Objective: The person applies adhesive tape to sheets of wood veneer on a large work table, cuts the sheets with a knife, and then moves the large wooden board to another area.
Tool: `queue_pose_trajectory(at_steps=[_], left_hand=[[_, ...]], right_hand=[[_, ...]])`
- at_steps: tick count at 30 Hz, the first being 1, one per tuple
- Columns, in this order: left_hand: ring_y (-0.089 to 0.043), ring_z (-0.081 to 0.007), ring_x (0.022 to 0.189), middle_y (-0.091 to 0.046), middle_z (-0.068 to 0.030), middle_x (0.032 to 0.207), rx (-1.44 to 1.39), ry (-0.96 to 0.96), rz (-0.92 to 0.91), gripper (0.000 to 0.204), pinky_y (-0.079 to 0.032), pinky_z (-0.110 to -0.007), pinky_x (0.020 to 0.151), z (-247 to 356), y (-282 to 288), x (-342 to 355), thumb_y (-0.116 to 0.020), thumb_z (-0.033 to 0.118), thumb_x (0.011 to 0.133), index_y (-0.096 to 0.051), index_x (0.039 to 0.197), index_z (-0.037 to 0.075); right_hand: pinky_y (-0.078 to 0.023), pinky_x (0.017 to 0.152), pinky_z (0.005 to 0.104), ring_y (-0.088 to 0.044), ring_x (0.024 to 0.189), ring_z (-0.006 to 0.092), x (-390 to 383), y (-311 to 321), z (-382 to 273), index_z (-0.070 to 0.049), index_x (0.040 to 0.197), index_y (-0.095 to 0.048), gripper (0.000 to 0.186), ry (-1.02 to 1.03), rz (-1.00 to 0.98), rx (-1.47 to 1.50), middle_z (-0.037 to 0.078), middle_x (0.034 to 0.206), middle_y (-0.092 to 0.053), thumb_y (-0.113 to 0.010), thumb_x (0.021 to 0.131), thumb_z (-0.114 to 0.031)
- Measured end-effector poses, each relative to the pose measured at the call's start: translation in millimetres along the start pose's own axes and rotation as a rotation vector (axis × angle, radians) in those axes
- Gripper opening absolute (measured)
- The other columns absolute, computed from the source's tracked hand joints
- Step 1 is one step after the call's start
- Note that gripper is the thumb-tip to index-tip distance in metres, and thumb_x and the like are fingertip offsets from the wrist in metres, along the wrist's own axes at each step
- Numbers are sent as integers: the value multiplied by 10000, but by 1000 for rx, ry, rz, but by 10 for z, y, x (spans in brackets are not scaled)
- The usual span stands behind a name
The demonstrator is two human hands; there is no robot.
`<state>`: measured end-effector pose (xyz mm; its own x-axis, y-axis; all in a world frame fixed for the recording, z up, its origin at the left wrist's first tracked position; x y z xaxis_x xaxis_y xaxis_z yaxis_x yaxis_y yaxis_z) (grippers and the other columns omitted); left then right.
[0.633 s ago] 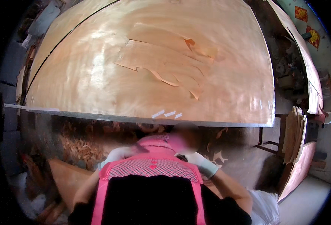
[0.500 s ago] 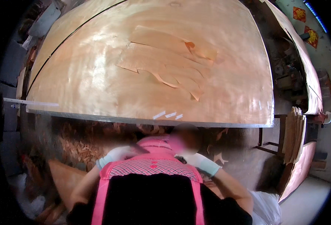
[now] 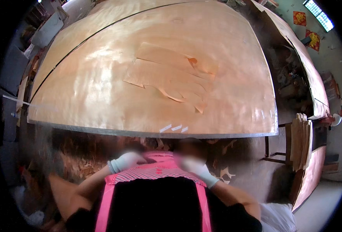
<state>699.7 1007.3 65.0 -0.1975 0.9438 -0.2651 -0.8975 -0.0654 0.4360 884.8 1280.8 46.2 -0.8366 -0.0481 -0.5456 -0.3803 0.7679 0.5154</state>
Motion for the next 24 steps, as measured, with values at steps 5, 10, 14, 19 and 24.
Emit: queue_pose_trajectory(at_steps=[5,10,14,19,24], left_hand=[[-638,-359,717,-655,-185,769,257,285,-57,530,-500,-458,672,112,-13,309,-560,533,918,-706,798,38],[-650,-357,729,-667,-179,787,419,229,117,373,-511,-463,653,49,-104,524,-567,366,907,-692,781,38],[-668,-359,821,-681,-175,845,485,299,-115,273,-537,-457,724,315,40,553,-591,312,840,-681,835,55],[-674,-324,779,-685,-137,836,552,189,140,242,-546,-447,670,136,-29,424,-576,294,828,-697,817,86],[-665,-312,742,-664,-127,807,562,74,281,207,-542,-440,647,67,-102,428,-556,259,856,-666,809,91]], right_hand=[[-485,918,357,-633,1064,313,131,213,-587,-101,1092,-719,284,-50,181,-59,140,1108,-685,-589,905,-271],[-491,870,344,-642,988,287,462,82,-348,-65,1066,-714,286,53,244,3,135,1047,-695,-620,894,-274],[-483,833,280,-636,890,139,407,25,-376,-12,1052,-699,269,36,192,138,120,974,-696,-678,899,-232],[-473,925,287,-631,1011,154,172,30,-472,-38,1206,-650,330,-30,-20,577,77,1118,-691,-655,909,-181],[-503,897,369,-647,985,251,158,71,-425,-57,1120,-688,252,114,112,189,98,1072,-678,-683,880,-133]])
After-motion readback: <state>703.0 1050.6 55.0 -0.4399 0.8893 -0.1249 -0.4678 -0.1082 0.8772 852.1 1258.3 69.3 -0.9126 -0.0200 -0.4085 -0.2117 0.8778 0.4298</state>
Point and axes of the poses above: each hand's wrist, its own x-axis towards the middle knuckle, its own y-axis out of the back of the hand, z = x × y, the point moved 2 cm from there along x, towards the middle knuckle
